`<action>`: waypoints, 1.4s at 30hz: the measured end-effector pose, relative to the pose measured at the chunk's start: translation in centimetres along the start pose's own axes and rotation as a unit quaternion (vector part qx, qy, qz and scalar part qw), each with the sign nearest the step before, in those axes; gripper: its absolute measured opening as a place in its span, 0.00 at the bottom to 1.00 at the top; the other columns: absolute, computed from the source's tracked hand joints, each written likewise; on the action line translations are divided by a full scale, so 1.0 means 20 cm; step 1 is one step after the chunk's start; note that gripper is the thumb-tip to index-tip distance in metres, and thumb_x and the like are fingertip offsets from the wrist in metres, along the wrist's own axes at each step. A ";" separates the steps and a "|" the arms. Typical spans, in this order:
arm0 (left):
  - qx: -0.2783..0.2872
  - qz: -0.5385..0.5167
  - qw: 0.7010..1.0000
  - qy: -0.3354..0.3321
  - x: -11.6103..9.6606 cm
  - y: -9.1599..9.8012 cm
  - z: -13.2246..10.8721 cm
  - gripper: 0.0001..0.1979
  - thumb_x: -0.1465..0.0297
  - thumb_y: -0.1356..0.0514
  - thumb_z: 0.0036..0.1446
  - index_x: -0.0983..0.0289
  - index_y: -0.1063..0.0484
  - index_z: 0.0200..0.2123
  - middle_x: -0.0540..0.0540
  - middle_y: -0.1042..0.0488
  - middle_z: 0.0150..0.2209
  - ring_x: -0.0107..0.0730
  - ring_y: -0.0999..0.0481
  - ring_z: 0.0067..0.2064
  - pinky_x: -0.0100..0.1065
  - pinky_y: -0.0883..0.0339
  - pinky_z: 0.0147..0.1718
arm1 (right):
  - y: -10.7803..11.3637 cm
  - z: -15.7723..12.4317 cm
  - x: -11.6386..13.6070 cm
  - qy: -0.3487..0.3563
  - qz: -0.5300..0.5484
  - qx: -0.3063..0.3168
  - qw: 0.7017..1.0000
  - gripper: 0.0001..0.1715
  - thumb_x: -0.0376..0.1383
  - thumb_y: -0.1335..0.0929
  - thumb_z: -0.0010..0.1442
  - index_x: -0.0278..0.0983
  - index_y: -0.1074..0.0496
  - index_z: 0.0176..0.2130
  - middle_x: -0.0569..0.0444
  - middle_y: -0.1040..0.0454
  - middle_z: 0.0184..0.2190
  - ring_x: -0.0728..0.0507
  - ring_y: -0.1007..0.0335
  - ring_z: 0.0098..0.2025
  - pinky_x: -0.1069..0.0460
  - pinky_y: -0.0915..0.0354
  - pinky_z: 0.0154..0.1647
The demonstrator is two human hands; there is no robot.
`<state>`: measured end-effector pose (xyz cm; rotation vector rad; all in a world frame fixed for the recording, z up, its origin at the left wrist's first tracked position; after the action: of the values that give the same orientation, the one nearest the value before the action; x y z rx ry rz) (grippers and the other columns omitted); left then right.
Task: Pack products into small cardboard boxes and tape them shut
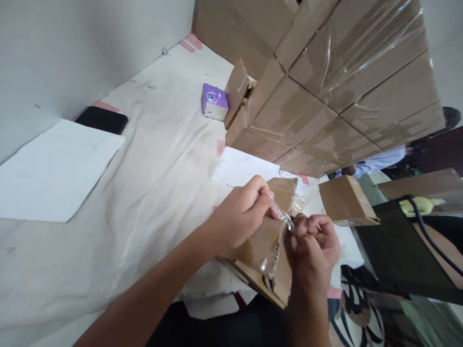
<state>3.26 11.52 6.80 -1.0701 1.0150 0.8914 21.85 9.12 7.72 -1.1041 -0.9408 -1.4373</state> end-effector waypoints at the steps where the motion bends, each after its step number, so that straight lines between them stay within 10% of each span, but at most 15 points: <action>1: 0.000 -0.001 1.000 -0.004 -0.01 0.00 0.00 0.09 0.67 0.50 0.70 0.59 0.39 0.34 0.46 0.23 0.29 0.30 0.21 0.39 0.35 0.31 0.42 | 0.00 0.01 0.00 -0.014 0.013 0.012 1.000 0.16 0.24 0.30 0.51 0.40 0.38 0.34 0.62 0.41 0.23 0.50 0.46 0.27 0.56 0.48 0.29; 25: 0.047 -0.160 0.982 -0.093 -0.01 -0.07 0.00 0.12 0.65 0.52 0.74 0.62 0.40 0.35 0.55 0.23 0.37 0.26 0.27 0.34 0.33 0.33 0.40 | -0.03 0.08 -0.01 -0.081 0.104 0.089 0.987 0.15 0.31 0.28 0.50 0.41 0.38 0.32 0.62 0.45 0.18 0.48 0.52 0.26 0.53 0.50 0.29; 42: 0.042 -0.240 0.961 -0.135 0.06 -0.07 0.01 0.12 0.65 0.52 0.75 0.61 0.47 0.36 0.53 0.20 0.38 0.15 0.36 0.19 0.26 0.47 0.21 | -0.07 0.10 -0.01 -0.092 0.133 0.127 0.979 0.16 0.32 0.27 0.52 0.41 0.38 0.32 0.61 0.43 0.18 0.46 0.51 0.27 0.52 0.49 0.31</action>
<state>4.99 11.55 6.06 -1.0298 0.5257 0.5699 20.71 11.22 7.97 -1.1347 -1.0321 -0.9806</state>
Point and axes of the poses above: each hand's wrist, its own z-axis towards the middle knuckle, its own y-axis out of the back of the hand, x = y × z, the point moved 6 cm from there along z, towards the middle knuckle
